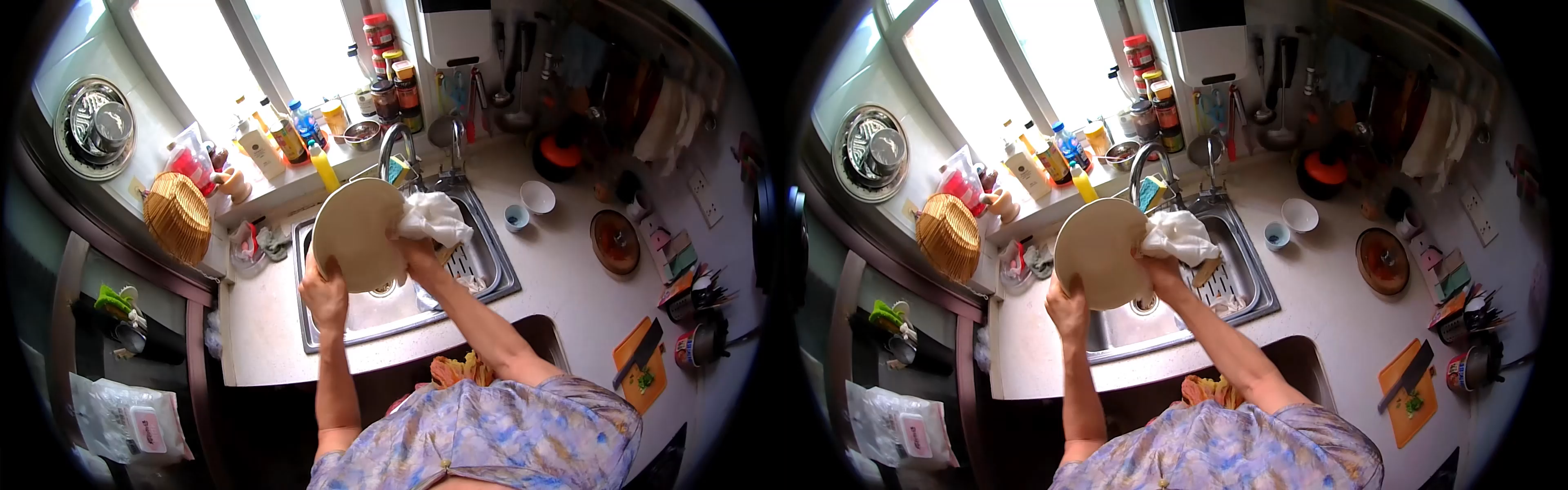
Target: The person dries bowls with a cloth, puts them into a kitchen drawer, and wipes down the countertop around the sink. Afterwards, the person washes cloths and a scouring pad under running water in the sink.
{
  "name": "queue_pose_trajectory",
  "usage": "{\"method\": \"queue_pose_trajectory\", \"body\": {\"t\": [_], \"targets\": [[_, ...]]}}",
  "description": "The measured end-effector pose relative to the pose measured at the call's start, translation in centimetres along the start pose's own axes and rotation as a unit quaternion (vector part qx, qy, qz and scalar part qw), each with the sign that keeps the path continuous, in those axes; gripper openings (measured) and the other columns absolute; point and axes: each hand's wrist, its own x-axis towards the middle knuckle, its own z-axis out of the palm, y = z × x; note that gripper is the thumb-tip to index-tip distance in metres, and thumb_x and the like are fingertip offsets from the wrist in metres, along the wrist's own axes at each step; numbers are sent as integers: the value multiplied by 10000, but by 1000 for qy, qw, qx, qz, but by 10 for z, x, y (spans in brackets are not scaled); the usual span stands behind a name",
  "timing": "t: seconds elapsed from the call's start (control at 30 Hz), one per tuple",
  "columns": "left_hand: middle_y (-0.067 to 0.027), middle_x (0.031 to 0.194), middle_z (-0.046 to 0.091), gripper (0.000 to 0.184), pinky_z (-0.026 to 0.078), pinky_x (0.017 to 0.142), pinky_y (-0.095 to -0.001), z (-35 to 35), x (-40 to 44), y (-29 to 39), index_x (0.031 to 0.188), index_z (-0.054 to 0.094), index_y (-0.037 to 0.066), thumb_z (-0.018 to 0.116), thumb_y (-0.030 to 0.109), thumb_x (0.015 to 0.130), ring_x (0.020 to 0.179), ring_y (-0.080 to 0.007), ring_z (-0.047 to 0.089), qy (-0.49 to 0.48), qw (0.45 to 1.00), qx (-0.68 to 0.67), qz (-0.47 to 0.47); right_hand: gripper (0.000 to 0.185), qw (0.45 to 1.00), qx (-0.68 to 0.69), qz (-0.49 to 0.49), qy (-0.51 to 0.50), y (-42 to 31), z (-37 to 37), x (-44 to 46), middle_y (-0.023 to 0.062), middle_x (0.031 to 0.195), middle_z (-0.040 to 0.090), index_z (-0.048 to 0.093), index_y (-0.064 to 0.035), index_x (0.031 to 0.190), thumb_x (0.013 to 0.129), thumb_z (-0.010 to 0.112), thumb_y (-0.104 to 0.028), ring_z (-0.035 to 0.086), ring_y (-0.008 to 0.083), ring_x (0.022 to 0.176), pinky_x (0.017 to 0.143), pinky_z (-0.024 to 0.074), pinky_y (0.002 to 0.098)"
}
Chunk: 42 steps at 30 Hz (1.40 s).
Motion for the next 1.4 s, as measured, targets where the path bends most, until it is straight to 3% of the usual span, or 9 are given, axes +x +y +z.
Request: {"method": "queue_pose_trajectory", "body": {"t": [0.17, 0.4, 0.57, 0.7, 0.83, 0.97, 1.07, 1.23, 1.4], "targets": [[-181, 1033, 587, 444, 455, 795, -347, 62, -14, -32, 1200, 436, 22, 591, 181, 816, 937, -257, 590, 194, 974, -65, 95, 384, 975, 197, 58, 84, 22, 16, -16, 44, 1064, 541, 484, -47, 1123, 769, 635, -53, 526, 156, 1002, 796, 471, 277], [-174, 990, 601, 501, 475, 769, -319, 14, 16, 3, 1208, 427, 2, 611, 255, 817, 920, -234, 596, -86, 996, -5, -21, 401, 998, 29, 59, 7, -8, -22, 9, 75, 1031, 560, 487, -31, 1118, 756, 657, -67, 552, 164, 934, 781, 478, 291], [-91, 979, 564, 333, 476, 711, -279, 84, -13, -42, 1082, 478, -28, 597, 92, 795, 819, -157, 570, 167, 968, -172, 72, 419, 980, 164, 63, 94, 16, -4, -7, 65, 1076, 545, 468, -38, 1141, 762, 646, -51, 535, 173, 988, 807, 473, 302], [-122, 1004, 573, 379, 486, 695, -266, 21, 15, -21, 1148, 441, -16, 556, 97, 805, 916, -147, 562, -192, 948, -163, -195, 411, 992, 80, 98, 29, -2, -39, 12, 65, 1073, 546, 477, -42, 1119, 750, 659, -39, 526, 165, 1010, 832, 469, 298], [-111, 1031, 570, 436, 467, 767, -290, 53, 9, -25, 1182, 438, -9, 605, 137, 807, 937, -159, 550, 14, 973, -220, 62, 426, 995, 80, 36, 46, -24, -19, 5, 65, 1046, 543, 460, -46, 1131, 751, 653, -33, 518, 167, 1015, 843, 466, 302], [-52, 929, 559, 314, 480, 645, -239, 94, -15, -32, 1077, 481, -7, 581, 45, 784, 781, -129, 560, 98, 942, -320, 27, 456, 985, 138, 42, 98, 1, -24, -2, 63, 1073, 520, 419, -42, 1164, 765, 639, -40, 519, 175, 1015, 837, 472, 321], [-97, 900, 569, 455, 486, 745, -318, 42, 11, -20, 1206, 389, -35, 558, 99, 805, 828, -224, 588, -188, 950, -214, -130, 442, 985, 131, 108, 5, -16, -50, 1, 70, 1049, 545, 465, -56, 1125, 735, 671, -14, 552, 185, 949, 846, 473, 321], [-83, 872, 585, 398, 472, 763, -310, 68, 4, -5, 1130, 471, -34, 586, 130, 787, 846, -208, 591, 20, 961, -275, 32, 457, 988, 100, 53, 104, -26, -38, 5, 67, 1034, 552, 476, -51, 1110, 712, 691, 5, 560, 191, 939, 803, 498, 328], [-136, 696, 585, 228, 442, 373, -247, 82, -28, -29, 950, 502, -68, 535, 87, 787, 441, -178, 559, -88, 900, -396, -158, 397, 987, -147, 19, 63, -43, -56, -2, 75, 1046, 545, 487, -65, 1113, 760, 667, -93, 535, 188, 964, 835, 457, 321]]}}
